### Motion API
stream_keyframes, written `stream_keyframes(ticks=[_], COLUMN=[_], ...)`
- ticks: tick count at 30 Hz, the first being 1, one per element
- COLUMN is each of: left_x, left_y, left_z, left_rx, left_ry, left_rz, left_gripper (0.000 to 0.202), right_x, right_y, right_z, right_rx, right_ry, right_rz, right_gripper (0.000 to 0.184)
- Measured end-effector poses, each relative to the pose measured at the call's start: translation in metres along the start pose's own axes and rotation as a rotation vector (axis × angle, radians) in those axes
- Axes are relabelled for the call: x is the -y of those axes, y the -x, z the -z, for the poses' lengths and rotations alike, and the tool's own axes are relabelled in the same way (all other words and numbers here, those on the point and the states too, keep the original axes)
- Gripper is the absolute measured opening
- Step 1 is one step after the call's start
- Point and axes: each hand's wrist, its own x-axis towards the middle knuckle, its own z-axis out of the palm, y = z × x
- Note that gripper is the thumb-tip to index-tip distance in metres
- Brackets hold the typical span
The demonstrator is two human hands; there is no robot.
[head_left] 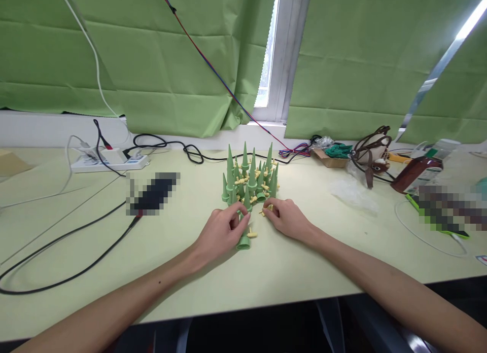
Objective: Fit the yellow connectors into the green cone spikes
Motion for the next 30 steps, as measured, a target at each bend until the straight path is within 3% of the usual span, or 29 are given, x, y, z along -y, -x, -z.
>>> stream_keyframes(ticks=[12,17,22,30], left_x=[0.001,0.0,0.0,0.0], left_y=[0.0,0.0,0.0,0.001], left_z=[-0.001,-0.001,-0.001,0.0], left_rx=[0.007,-0.007,-0.019,-0.002], left_ry=[-0.001,0.009,0.005,0.059], left_rz=[-0.003,-0.005,-0.021,-0.116], left_gripper=[0.023,0.023,0.024,0.024], right_x=[-0.001,0.0,0.013,0.028], right_y=[-0.001,-0.001,0.006,0.018], right_z=[0.0,0.001,0.007,0.006], right_rx=[0.001,-0.084,-0.161,-0.073], right_ry=[-0.055,-0.149,-0.322,-0.418], right_rz=[-0.027,-0.01,0.079,0.252], right_gripper=[0.008,0.013,0.019,0.016])
